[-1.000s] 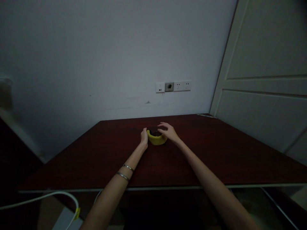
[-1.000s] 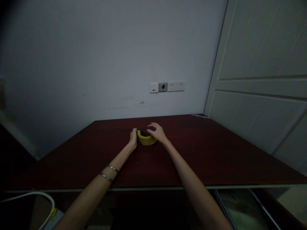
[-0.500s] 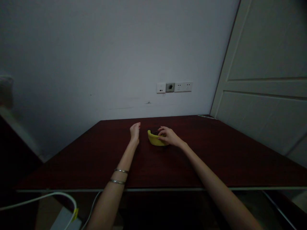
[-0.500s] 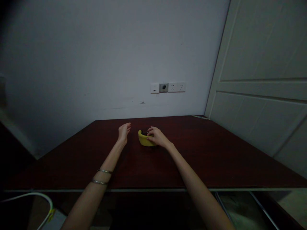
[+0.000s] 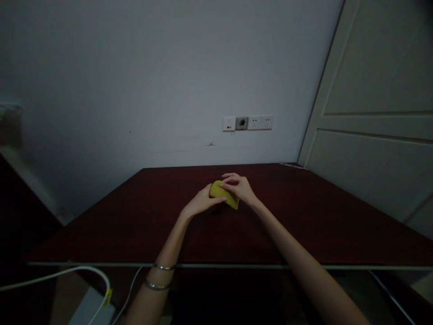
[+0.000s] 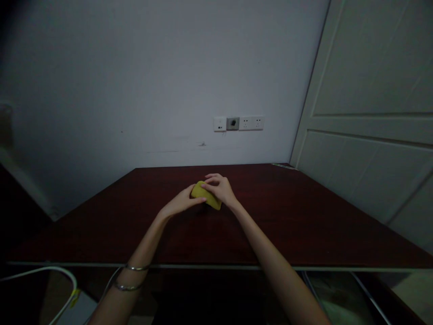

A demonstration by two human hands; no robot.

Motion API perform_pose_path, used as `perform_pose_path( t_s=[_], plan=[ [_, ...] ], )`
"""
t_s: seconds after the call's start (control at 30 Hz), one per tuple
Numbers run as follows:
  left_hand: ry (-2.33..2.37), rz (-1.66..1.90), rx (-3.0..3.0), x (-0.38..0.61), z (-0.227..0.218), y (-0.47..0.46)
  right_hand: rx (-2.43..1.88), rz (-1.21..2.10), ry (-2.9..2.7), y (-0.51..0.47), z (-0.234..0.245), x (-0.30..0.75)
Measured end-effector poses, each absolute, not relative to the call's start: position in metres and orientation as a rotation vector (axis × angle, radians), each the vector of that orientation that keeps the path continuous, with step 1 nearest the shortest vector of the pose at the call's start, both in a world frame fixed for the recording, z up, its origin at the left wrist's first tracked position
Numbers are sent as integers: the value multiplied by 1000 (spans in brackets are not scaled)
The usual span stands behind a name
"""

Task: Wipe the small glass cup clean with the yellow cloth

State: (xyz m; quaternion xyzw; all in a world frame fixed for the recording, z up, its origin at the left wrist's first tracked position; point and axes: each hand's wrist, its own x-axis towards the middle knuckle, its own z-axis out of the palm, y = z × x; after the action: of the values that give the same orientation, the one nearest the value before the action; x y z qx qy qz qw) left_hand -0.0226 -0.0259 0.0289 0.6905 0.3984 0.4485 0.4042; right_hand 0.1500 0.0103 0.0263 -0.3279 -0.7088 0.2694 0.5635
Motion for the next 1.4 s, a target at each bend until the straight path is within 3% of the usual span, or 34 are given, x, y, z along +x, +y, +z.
perform_pose_path(
  t_s=[0.27, 0.43, 0.57, 0.77, 0.97, 1.2, 1.4],
  plan=[
    [1041, 1356, 1525, -4, 21, -14, -793, 582, -1553, 5, 30, 147],
    [996, 1260, 1346, -6, 27, -10, -824, 842, -1707, 12, 28, 166],
    [920, 1219, 1465, -5, 33, -5, -815, 1029, -1794, 11, 21, 174],
    [940, 1324, 1679, -1, 29, 14, -794, 1005, -1679, 15, 15, 174],
    [1074, 1392, 1558, -16, 9, 36, -965, 805, -1541, 42, 14, 197],
    [1102, 1186, 1479, -14, -36, 50, -1125, 198, -1953, 59, 15, 208],
    [1122, 1118, 1632, -5, -50, 65, -758, -250, -2484, 65, 21, 193]
  ],
)
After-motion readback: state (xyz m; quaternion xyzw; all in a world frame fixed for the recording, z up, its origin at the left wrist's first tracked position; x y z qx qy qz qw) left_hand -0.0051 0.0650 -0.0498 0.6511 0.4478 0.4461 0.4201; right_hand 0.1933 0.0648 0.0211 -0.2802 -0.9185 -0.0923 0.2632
